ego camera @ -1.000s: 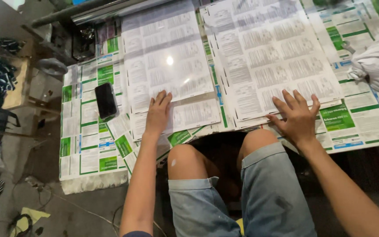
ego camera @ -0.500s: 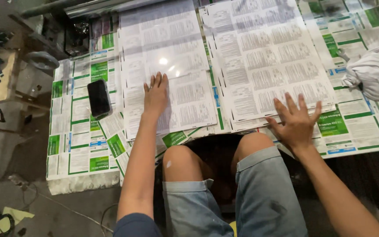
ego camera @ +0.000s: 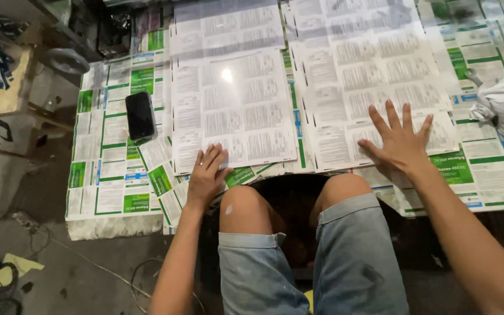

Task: The person folds printed sheets of paper in half by hand, repeatedly picking up sheets from a pile, folding them, and placing them back down. A smartphone is visible on the table but is not handled.

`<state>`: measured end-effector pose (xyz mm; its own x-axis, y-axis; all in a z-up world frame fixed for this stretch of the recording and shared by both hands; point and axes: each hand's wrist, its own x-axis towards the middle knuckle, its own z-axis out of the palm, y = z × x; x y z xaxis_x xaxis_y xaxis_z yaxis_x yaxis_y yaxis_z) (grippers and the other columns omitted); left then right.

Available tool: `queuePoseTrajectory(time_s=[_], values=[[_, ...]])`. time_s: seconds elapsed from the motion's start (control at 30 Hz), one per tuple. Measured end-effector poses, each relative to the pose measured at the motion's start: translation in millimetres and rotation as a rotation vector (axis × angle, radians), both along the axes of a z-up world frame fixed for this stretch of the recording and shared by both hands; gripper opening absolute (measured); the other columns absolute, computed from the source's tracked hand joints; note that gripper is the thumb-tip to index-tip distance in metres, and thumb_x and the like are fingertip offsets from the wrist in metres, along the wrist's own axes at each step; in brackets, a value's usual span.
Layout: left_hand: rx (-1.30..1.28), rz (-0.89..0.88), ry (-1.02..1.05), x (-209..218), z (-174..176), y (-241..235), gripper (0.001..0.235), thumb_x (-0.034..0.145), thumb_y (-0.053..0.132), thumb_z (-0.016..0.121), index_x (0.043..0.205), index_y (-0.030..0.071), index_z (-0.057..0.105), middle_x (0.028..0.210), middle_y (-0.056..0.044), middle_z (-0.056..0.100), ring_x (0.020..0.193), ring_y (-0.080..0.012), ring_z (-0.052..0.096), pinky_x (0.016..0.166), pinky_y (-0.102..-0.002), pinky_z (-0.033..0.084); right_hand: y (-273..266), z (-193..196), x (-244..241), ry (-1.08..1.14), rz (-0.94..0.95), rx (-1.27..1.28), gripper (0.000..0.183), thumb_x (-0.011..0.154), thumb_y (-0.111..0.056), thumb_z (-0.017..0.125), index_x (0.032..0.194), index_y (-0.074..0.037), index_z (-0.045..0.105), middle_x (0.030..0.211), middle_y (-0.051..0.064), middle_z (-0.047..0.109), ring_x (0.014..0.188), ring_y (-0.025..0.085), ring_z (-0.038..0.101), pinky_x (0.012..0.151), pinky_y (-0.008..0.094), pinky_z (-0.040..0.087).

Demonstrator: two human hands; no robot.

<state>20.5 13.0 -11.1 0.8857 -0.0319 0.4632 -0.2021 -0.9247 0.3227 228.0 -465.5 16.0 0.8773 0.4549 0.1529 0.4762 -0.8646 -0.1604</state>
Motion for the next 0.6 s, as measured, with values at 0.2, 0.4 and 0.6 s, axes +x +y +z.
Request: queuePoseTrajectory(time_s=[0.2, 0.4, 0.6], values=[[0.054, -0.001, -0.097, -5, 0, -5, 0.041, 0.096, 0.021, 0.070, 0.133, 0.004, 0.063, 0.144, -0.016, 0.061, 0.138, -0.0365, 0.055, 0.117, -0.055, 0.040, 22, 9, 38, 0.081, -0.019, -0.041, 0.098, 0.082, -0.086, 0.034, 0.163, -0.036, 0.013, 0.171, 0.010, 0.007, 0.154, 0.046, 0.002, 0.106, 0.083, -0.008], [0.153, -0.033, -0.105, -10, 6, -11, 0.036, 0.095, 0.010, 0.067, 0.130, 0.002, 0.064, 0.140, -0.018, 0.063, 0.136, -0.0364, 0.059, 0.116, -0.056, 0.043, 36, 17, 73, 0.144, -0.055, -0.088, 0.099, 0.081, -0.087, 0.032, 0.163, -0.037, 0.009, 0.171, 0.008, 0.002, 0.155, 0.043, -0.003, 0.107, 0.082, -0.010], [0.216, -0.065, -0.088, -10, -5, -4, 0.037, 0.096, 0.009, 0.064, 0.132, 0.001, 0.063, 0.140, -0.018, 0.062, 0.134, -0.0376, 0.058, 0.114, -0.056, 0.044, 33, 15, 82, 0.164, -0.052, -0.072, 0.102, 0.080, -0.088, 0.032, 0.163, -0.036, 0.007, 0.172, 0.007, -0.001, 0.156, 0.041, -0.003, 0.108, 0.082, -0.011]])
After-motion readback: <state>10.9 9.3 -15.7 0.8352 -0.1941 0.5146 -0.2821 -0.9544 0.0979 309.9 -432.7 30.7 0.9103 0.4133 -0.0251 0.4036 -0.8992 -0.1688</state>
